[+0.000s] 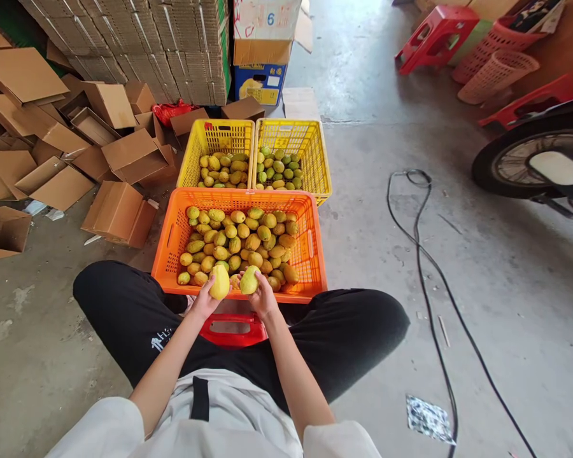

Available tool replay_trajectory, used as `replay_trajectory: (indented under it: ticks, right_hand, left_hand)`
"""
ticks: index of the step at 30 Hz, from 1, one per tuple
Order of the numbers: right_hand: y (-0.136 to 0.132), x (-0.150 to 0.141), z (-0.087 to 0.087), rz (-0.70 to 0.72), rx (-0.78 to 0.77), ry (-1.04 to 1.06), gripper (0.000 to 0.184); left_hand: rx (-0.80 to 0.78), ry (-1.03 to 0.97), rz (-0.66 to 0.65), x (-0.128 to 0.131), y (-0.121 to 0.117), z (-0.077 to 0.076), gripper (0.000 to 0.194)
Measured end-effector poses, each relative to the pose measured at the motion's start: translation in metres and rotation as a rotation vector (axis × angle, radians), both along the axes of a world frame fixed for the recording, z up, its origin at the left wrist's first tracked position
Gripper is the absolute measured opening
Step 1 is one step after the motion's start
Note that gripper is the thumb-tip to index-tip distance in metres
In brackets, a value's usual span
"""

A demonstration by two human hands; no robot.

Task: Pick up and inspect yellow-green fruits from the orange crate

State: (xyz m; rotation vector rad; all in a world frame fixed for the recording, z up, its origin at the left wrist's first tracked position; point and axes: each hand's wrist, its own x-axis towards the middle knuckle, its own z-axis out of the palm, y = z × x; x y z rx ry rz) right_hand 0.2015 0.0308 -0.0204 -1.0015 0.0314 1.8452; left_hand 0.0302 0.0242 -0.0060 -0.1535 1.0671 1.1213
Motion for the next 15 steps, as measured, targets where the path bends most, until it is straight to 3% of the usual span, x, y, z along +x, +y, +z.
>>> replay_trajectory:
  ticks: [7,12,15]
  right_hand:
    - [-0.0018,0.0022,-0.0016,0.021,-0.03,0.031,0.034]
    - [-0.0021,0.0027,0.0031,0.046,0.024,0.059,0.035]
    - [-0.0025,0.0018,0.0027,0.061,0.024,0.06,0.033]
  left_hand:
    - [0.029,0.042,0.045,-0.0012,0.0015,-0.0033,0.041]
    - [0.028,0.059,0.017,-0.0017,0.0023,-0.0014,0.029]
    - [0.041,0.067,-0.028,0.001,0.0003,-0.0037,0.032]
